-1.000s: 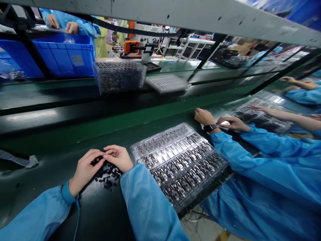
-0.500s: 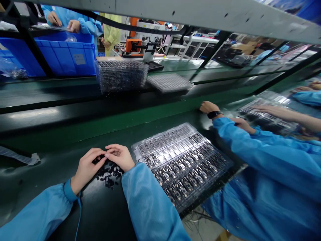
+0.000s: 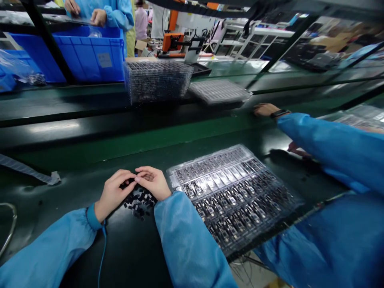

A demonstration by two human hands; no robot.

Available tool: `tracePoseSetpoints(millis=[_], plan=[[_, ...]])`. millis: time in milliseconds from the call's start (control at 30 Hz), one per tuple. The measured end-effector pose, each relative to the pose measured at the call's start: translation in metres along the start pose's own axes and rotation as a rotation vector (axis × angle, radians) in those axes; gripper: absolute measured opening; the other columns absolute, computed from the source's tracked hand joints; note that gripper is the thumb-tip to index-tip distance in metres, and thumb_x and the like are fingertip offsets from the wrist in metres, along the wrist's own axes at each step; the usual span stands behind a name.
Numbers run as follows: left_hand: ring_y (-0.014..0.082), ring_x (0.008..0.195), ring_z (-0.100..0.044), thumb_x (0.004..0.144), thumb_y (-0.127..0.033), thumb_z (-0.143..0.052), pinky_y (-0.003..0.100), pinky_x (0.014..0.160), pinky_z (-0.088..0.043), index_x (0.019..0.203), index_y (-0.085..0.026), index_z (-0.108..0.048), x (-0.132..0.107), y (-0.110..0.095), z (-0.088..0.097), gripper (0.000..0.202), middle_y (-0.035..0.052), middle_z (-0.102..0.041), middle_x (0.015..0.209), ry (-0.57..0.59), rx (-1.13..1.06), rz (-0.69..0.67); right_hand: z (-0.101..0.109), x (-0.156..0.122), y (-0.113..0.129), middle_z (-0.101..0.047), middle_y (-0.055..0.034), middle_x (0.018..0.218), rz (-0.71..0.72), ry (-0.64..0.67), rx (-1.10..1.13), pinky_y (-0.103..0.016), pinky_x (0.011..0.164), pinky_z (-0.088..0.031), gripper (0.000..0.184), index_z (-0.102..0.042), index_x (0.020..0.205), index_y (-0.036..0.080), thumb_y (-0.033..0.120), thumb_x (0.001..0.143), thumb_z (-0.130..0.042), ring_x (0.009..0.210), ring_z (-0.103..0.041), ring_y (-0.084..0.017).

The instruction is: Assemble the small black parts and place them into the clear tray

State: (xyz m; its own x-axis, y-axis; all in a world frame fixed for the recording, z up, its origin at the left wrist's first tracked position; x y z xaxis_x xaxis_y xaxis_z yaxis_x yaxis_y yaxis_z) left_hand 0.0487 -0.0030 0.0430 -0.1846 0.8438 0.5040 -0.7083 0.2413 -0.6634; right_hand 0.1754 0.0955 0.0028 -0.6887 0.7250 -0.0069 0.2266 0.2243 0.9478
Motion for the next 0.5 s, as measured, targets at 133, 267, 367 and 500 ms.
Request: tracePoseSetpoints(millis=[133, 267, 367, 500], plan=[[0.0104, 0.071, -0.059, 0.09, -0.02, -0.064, 0.023, 0.064, -0.052, 0.098, -0.019, -0.068, -0.0012, 0.0026, -0.0009, 0.009, 0.0047, -0.066, 0.095, 0.013, -0.002, 0.004, 0.0005, 0.0004, -0.0015, -0.073, -0.0023, 0.082, -0.002, 0.004, 0.002, -0.03, 0.077, -0.056, 0.041, -0.073, 0.104, 0.017, 0.035, 0.069, -0.087, 0.074, -0.069, -0.015], [0.0108, 0.072, -0.059, 0.09, -0.02, -0.064, 0.023, 0.065, -0.052, 0.099, -0.02, -0.068, -0.0021, 0.0051, -0.0013, 0.01, 0.0049, -0.066, 0.096, 0.023, 0.002, 0.01, 0.0009, 0.0006, -0.0026, -0.073, -0.002, 0.082, -0.001, 0.001, 0.01, -0.029, 0.077, -0.056, 0.041, -0.073, 0.104, 0.017, 0.034, 0.069, -0.087, 0.073, -0.069, -0.015], [0.0104, 0.072, -0.059, 0.09, -0.02, -0.065, 0.023, 0.065, -0.052, 0.099, -0.02, -0.068, -0.0025, 0.0055, -0.0016, 0.009, 0.0047, -0.066, 0.096, 0.026, 0.0, 0.005, 0.0006, 0.0006, -0.0023, -0.073, -0.002, 0.082, 0.002, 0.007, 0.014, -0.029, 0.076, -0.056, 0.04, -0.073, 0.104, 0.018, 0.033, 0.069, -0.087, 0.073, -0.069, -0.015], [0.0108, 0.074, -0.059, 0.09, -0.02, -0.064, 0.023, 0.066, -0.052, 0.099, -0.02, -0.068, -0.0031, 0.0062, -0.002, 0.01, 0.0049, -0.065, 0.097, 0.03, -0.001, 0.002, 0.0004, 0.0007, -0.0025, -0.073, -0.0019, 0.081, 0.006, 0.016, 0.021, -0.028, 0.075, -0.055, 0.039, -0.073, 0.103, 0.017, 0.031, 0.069, -0.086, 0.072, -0.069, -0.014]])
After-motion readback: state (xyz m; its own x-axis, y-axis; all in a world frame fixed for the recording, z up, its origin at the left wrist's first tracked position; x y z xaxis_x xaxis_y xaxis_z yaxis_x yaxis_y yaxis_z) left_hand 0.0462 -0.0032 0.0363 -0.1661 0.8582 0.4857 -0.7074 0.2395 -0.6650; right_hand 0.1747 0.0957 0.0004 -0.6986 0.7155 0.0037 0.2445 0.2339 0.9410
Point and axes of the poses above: each hand's wrist, its own x-axis towards the middle knuckle, its own z-axis out of the back of the hand, y = z × x, the point moved 3 cm from there along x, towards the middle knuckle
